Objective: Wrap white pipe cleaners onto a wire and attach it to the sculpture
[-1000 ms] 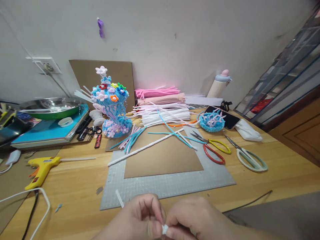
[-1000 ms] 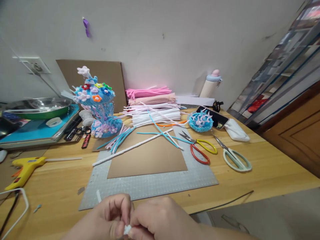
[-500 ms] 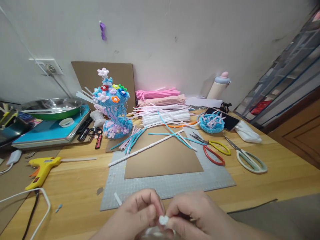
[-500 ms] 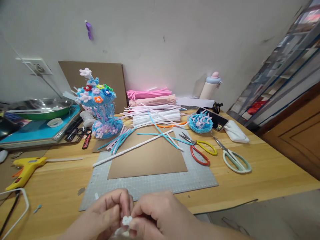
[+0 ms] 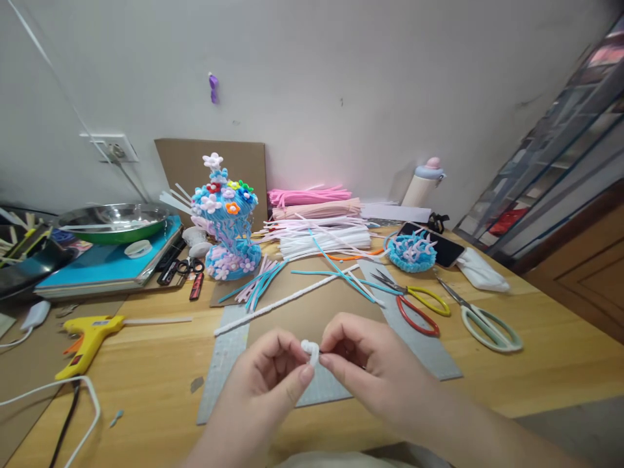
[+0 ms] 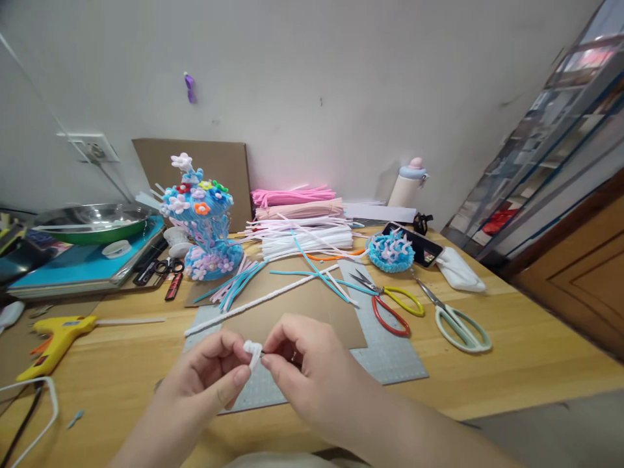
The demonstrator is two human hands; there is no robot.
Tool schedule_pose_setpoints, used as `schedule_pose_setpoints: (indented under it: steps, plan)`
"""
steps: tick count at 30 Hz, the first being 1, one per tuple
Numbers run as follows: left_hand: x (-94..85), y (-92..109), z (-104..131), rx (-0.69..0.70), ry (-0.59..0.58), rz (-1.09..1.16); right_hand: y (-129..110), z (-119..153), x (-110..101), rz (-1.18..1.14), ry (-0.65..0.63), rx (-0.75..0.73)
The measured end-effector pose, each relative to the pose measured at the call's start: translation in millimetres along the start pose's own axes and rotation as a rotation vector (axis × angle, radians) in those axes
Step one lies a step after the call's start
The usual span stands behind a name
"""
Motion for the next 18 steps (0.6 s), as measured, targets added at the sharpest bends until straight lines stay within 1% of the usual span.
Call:
schedule_pose_setpoints:
  steps: [4,7,9,11,14,16,18]
  plan:
    - [-1.6,0.4,-7.9,0.072,0.102,0.037,-14.1,0.7,-4.4,0.142,0.136,-0.158]
    - [0.4,3.7,-12.4,0.100,0.116,0.037,-19.9,5.7,-4.0,0.231,0.227,-0.270]
    - [1.3,8.2,-13.4,0.115,0.116,0.020,-20.6,8.6,-2.9,0.232,0.249,-0.313]
    - [1.9,12.0,-12.7,0.125,0.101,0.006,-18.6,9.2,-2.5,0.188,0.232,-0.301]
    - [2.4,15.1,-10.8,0.156,0.034,-0.022,-14.2,6.9,-3.9,0.081,0.159,-0.215]
    - [0.5,17.3,-10.8,0.211,-0.008,-0.067,-11.0,5.0,-4.4,-0.040,0.075,-0.126]
    - [-2.3,19.9,-13.0,0.263,-0.055,-0.143,-8.9,4.5,-2.3,-0.178,-0.040,-0.034]
Point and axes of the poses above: each hand's wrist, its own z-axis away from the middle knuckle, its own x-axis out of the palm, y = z × x, the point moved 6 cm from there along -z, towards the middle knuckle, and after that the axes turned 11 degrees about x, right-handed, at the moved point
